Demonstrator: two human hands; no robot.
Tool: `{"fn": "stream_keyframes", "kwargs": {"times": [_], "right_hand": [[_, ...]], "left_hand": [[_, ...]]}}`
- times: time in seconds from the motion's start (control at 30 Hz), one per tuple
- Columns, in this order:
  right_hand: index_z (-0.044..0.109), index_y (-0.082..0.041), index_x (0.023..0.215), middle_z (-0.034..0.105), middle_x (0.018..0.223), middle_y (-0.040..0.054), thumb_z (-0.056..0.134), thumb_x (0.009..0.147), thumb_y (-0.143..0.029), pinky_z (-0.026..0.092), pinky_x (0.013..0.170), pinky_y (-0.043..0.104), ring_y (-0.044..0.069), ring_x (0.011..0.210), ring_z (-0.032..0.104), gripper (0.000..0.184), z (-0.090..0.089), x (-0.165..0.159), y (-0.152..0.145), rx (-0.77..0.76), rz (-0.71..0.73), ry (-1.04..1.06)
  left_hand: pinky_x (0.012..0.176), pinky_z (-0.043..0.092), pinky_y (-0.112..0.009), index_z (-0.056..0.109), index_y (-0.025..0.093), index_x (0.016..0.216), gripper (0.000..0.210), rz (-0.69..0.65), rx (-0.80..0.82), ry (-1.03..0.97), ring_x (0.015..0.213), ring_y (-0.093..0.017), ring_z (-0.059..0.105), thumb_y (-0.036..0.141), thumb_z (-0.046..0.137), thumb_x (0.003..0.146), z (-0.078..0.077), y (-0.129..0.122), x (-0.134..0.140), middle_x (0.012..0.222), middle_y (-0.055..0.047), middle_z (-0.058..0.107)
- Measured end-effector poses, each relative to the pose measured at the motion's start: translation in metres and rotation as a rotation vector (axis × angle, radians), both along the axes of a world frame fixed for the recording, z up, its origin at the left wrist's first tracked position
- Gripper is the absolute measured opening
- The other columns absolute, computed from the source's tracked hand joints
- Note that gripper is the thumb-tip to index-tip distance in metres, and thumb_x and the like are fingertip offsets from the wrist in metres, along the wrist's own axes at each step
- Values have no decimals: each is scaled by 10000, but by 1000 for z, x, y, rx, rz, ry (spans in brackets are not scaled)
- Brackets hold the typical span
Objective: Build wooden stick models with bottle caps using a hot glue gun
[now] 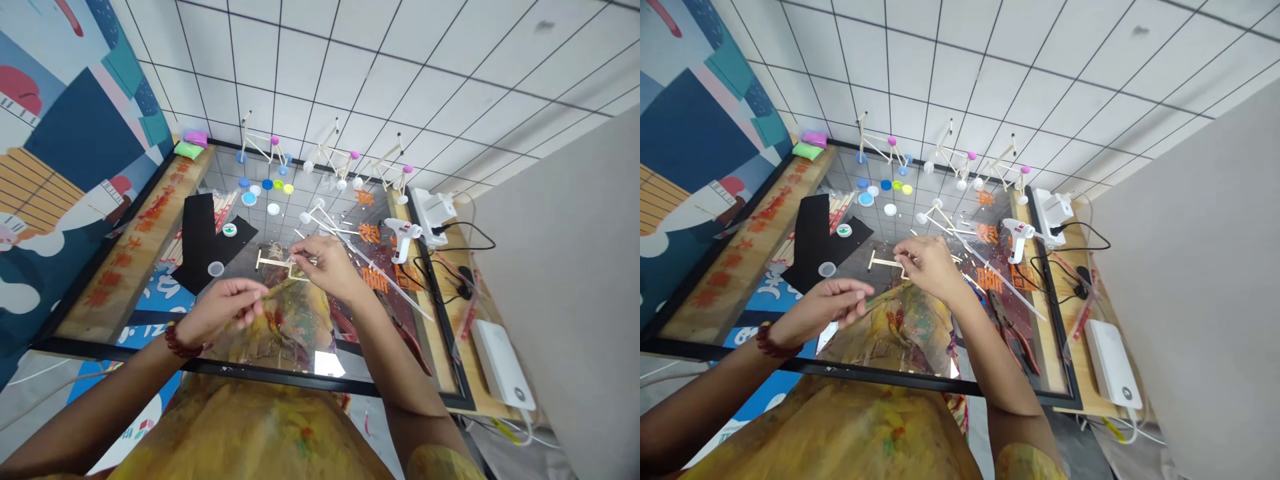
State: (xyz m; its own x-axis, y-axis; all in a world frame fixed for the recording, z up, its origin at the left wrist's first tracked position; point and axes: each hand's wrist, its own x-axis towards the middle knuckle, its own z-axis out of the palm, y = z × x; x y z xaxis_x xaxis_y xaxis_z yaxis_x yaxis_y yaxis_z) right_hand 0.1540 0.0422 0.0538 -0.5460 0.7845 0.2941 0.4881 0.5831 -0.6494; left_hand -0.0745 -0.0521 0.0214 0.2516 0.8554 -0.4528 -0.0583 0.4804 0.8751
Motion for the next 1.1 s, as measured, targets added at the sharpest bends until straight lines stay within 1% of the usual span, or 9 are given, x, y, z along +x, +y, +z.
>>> {"fn": "stream_keyframes", "kwargs": {"times": [0.1, 0.2, 0.37, 0.47, 0.6, 0.73, 0.83, 0.93, 1.1], "right_hand": [[737, -227, 894, 736, 815, 21, 618, 884, -191, 450, 755, 307, 176, 756, 653, 125, -1, -3, 3, 11, -4, -3], [748, -225, 917, 742, 825, 31, 619, 891, -205, 463, 763, 317, 184, 769, 659, 134, -2, -6, 7, 23, 4, -14], [747, -260, 1025, 759, 1006, 50, 637, 908, -293, 469, 936, 399, 235, 973, 664, 164, 1, -3, 7, 39, -9, 48], [704, -270, 1142, 710, 1145, 71, 618, 923, -368, 455, 997, 417, 241, 1070, 624, 255, -6, 10, 2, 50, -222, 290], [631, -249, 1220, 657, 1018, 59, 618, 875, -328, 507, 856, 351, 194, 913, 616, 354, -34, 30, -2, -79, -485, 581], [621, -235, 1213, 613, 917, 13, 694, 757, -281, 499, 756, 299, 153, 788, 575, 465, -57, 35, -6, -276, -376, 512], [648, -220, 1186, 641, 903, 12, 705, 785, -326, 504, 760, 304, 152, 777, 594, 420, -60, 27, -10, -374, -246, 416], [708, -217, 1040, 708, 949, 39, 634, 878, -378, 511, 828, 333, 178, 857, 646, 240, -57, 14, -12, -337, -198, 334], [733, -241, 926, 750, 921, 45, 568, 936, -375, 508, 847, 352, 208, 874, 682, 214, -57, 3, -8, -142, -173, 191]], "left_hand": [[668, 527, -265, 736, 191, 1039, 257, 192, 542, 329, 799, -170, 655, 327, 706, 823, -7, 20, 16, 935, -75, 708], [681, 514, -269, 725, 188, 1095, 296, 140, 774, 464, 800, -158, 626, 254, 687, 810, -13, 49, 31, 1067, -84, 668], [733, 486, -279, 738, 193, 827, 104, 73, 856, 451, 815, -170, 623, 245, 649, 830, -24, 80, 40, 876, -50, 671], [725, 482, -287, 707, 190, 740, 119, 107, 837, 420, 801, -172, 633, 250, 647, 824, -30, 83, 39, 854, -50, 685], [738, 487, -300, 680, 195, 734, 134, 122, 806, 391, 819, -185, 648, 277, 640, 832, -35, 80, 38, 839, -50, 697], [746, 488, -294, 684, 194, 750, 137, 112, 804, 368, 815, -181, 651, 286, 637, 840, -37, 78, 40, 840, -48, 693], [723, 481, -286, 694, 190, 775, 129, 111, 815, 377, 799, -176, 645, 278, 633, 846, -39, 78, 41, 839, -49, 687], [696, 471, -284, 700, 186, 789, 127, 120, 813, 397, 767, -172, 633, 278, 636, 847, -43, 79, 41, 838, -50, 686], [692, 460, -279, 700, 189, 791, 128, 119, 827, 405, 760, -168, 624, 276, 627, 851, -49, 80, 41, 826, -45, 681]]}}
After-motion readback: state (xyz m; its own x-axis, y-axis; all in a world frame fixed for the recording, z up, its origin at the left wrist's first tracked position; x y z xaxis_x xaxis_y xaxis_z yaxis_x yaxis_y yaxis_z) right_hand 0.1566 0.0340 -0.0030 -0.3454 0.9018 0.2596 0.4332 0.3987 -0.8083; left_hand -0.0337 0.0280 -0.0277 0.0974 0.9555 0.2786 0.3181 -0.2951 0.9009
